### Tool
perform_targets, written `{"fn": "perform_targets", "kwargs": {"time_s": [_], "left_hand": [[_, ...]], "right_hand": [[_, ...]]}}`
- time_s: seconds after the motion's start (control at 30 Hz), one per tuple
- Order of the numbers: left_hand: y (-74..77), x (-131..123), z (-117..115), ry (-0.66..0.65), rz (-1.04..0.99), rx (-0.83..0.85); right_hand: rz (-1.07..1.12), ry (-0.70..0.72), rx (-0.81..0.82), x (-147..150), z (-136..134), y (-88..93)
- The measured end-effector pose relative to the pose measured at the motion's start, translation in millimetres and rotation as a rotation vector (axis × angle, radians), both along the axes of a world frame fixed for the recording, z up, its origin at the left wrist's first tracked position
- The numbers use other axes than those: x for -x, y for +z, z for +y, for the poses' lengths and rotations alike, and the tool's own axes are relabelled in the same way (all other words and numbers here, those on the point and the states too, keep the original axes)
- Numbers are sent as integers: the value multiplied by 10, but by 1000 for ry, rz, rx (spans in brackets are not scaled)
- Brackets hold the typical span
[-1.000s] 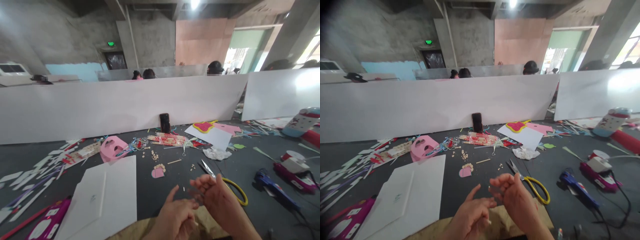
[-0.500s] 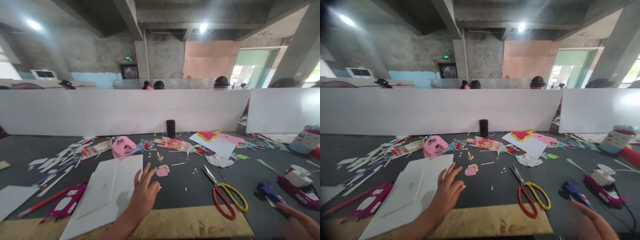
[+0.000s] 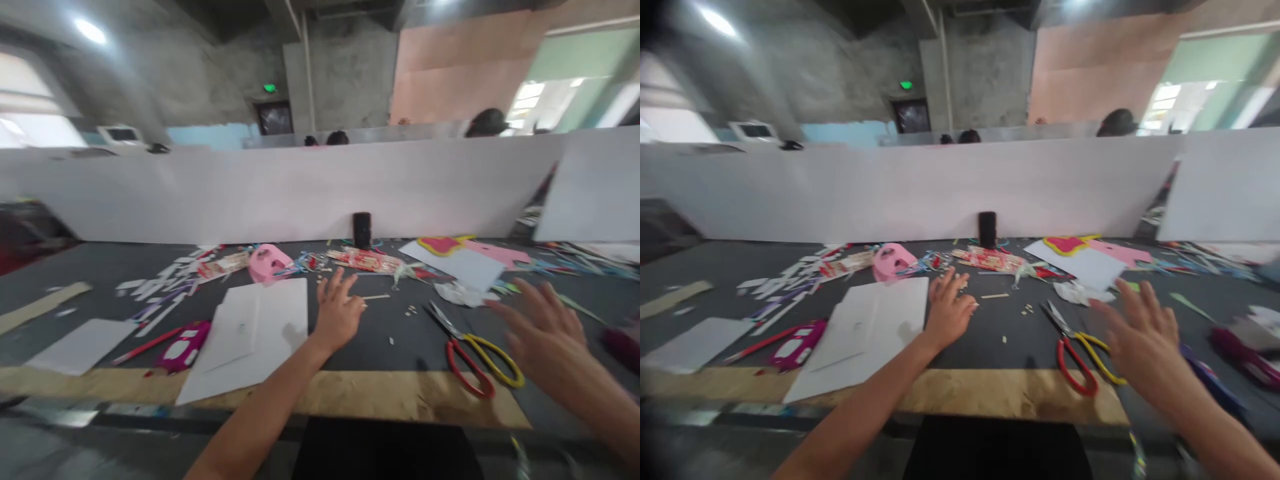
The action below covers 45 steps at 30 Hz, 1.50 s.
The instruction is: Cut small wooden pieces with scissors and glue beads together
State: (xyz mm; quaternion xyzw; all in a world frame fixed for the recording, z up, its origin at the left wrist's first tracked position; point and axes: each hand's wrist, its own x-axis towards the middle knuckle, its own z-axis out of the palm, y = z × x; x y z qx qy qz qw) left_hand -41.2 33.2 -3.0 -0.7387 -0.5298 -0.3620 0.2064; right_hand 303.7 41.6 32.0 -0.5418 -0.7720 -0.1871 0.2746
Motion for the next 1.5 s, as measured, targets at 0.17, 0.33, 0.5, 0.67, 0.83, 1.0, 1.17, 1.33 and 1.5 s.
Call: {"fn": "perform_targets", "kwargs": {"time_s": [0.17, 0.33, 0.5, 0.67, 0.83, 1.0, 1.17, 1.33, 1.5], "left_hand": [[-205, 62, 34, -23, -89, -53], [-281, 76, -9, -58, -113, -65], [-260, 62, -30, -83, -120, -54], [-264, 60, -32, -94, -187, -27], [-269, 47, -48, -135, -204, 21], [-265, 76, -42, -137, -233, 30], [-254, 112, -29, -140, -244, 39], [-255, 111, -35, -143, -246, 64], [-261, 60, -63, -169, -264, 82]], "right_hand": [[-301, -47, 141, 155, -182, -137], [6, 91, 313, 184, -169, -200], [101, 49, 284, 125, -136, -215], [-76, -29, 282, -61, 96, -233], [-130, -75, 361, -58, 643, -263], [-145, -91, 389, 94, 1084, -395], [-76, -142, 322, 106, 1114, -277], [-64, -195, 323, 71, 561, -103], [-155, -147, 535, 145, -65, -294]]}}
